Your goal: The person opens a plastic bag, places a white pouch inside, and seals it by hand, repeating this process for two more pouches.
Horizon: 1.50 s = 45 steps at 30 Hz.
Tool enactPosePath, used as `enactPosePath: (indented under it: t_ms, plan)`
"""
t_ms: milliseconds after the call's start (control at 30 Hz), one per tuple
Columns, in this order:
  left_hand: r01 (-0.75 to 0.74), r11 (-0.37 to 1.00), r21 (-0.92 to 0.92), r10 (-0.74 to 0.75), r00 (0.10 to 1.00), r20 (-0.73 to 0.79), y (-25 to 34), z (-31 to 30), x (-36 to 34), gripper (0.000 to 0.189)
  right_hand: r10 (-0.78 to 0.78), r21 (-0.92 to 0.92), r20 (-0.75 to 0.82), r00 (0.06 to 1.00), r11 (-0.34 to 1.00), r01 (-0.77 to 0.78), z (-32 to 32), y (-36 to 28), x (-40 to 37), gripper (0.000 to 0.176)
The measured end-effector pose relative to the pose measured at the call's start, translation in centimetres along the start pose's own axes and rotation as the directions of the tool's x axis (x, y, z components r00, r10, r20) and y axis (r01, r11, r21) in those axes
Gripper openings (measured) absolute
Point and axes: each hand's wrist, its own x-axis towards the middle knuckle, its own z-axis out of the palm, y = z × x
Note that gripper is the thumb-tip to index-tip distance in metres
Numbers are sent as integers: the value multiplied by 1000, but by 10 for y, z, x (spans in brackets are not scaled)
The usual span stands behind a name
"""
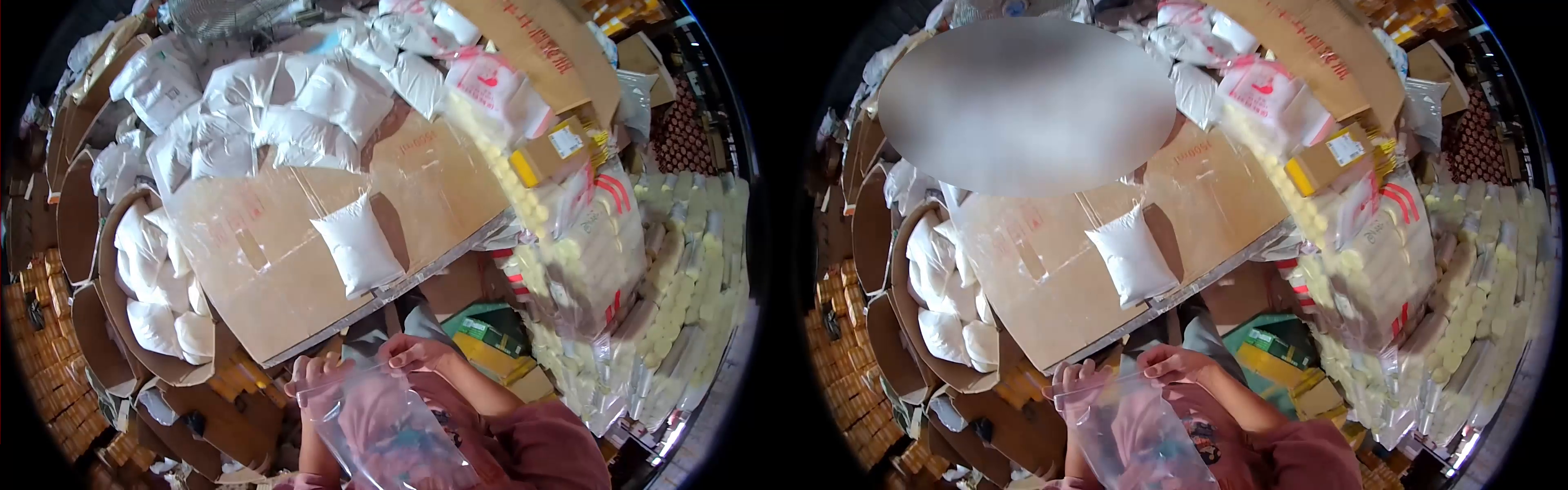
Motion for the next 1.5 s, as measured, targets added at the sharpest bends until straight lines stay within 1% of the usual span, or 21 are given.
enactPosePath:
  t_ms: [67,133,167,267,300,400,500,633,733,800,900,933,1000,1067,1100,1200,1233,1333,1367,1433,1500]
  plan:
    - [176,982,66,-172,983,-62,1,-33,7,26,29,-161,-105,994,986,-46,-22,-8,7,12]
    - [392,738,549,-401,909,-111,13,-69,27,21,-57,-236,-135,989,972,24,-61,-6,11,11]
    - [512,642,571,-450,854,-259,14,-83,32,16,-87,-316,-193,977,949,22,-74,-9,10,11]
    - [548,343,763,-456,807,-375,12,-121,48,11,-212,-570,-321,923,821,-9,-125,-27,2,14]
    - [509,227,830,-419,821,-389,10,-141,46,8,-160,-639,-377,912,758,-131,-140,-34,-2,13]
    - [525,-335,782,-228,760,-608,-3,-158,66,7,-127,-779,-494,860,504,-373,-175,-51,-2,15]
    - [618,-185,764,-158,749,-644,-13,-184,76,9,-313,-879,-419,853,376,-294,-212,-47,3,14]
    - [550,388,740,-175,832,-527,-28,-241,61,11,-413,-889,-448,793,304,-343,-235,-47,18,12]
    - [592,354,724,9,772,-636,-43,-264,53,13,-457,-849,-527,716,300,-434,-243,-49,27,15]
    - [737,469,487,105,501,-859,-57,-263,53,14,-474,-814,-581,661,333,-476,-244,-48,29,17]
    - [637,-37,770,431,705,-563,-81,-268,53,16,-511,-813,-551,659,153,-562,-238,-52,36,19]
    - [649,127,750,489,617,-616,-91,-265,56,14,-541,-807,-535,649,99,-583,-237,-52,39,20]
    - [683,8,730,527,618,-584,-92,-261,63,13,-565,-809,-491,662,14,-588,-235,-54,44,20]
    - [665,147,732,524,576,-628,-88,-258,67,13,-579,-794,-407,707,-159,-587,-235,-60,49,19]
    - [616,146,774,556,596,-579,-87,-259,71,14,-583,-810,-400,707,-135,-570,-236,-58,50,17]
    - [629,124,768,497,630,-596,-72,-258,74,22,-561,-843,-527,638,249,-478,-235,-59,53,15]
    - [605,293,740,500,563,-658,-72,-255,81,24,-528,-821,-569,630,332,-464,-235,-62,52,15]
    - [529,307,792,430,665,-611,-54,-258,67,19,-514,-767,-585,628,602,-223,-243,-57,49,16]
    - [571,308,761,433,628,-647,-51,-250,68,20,-470,-712,-633,616,666,-223,-239,-60,46,18]
    - [401,145,904,337,840,-426,-44,-252,79,27,-367,-585,-717,593,779,-225,-228,-71,39,24]
    - [416,159,895,372,815,-445,-43,-242,81,43,-306,-563,-651,695,809,-170,-230,-72,36,34]
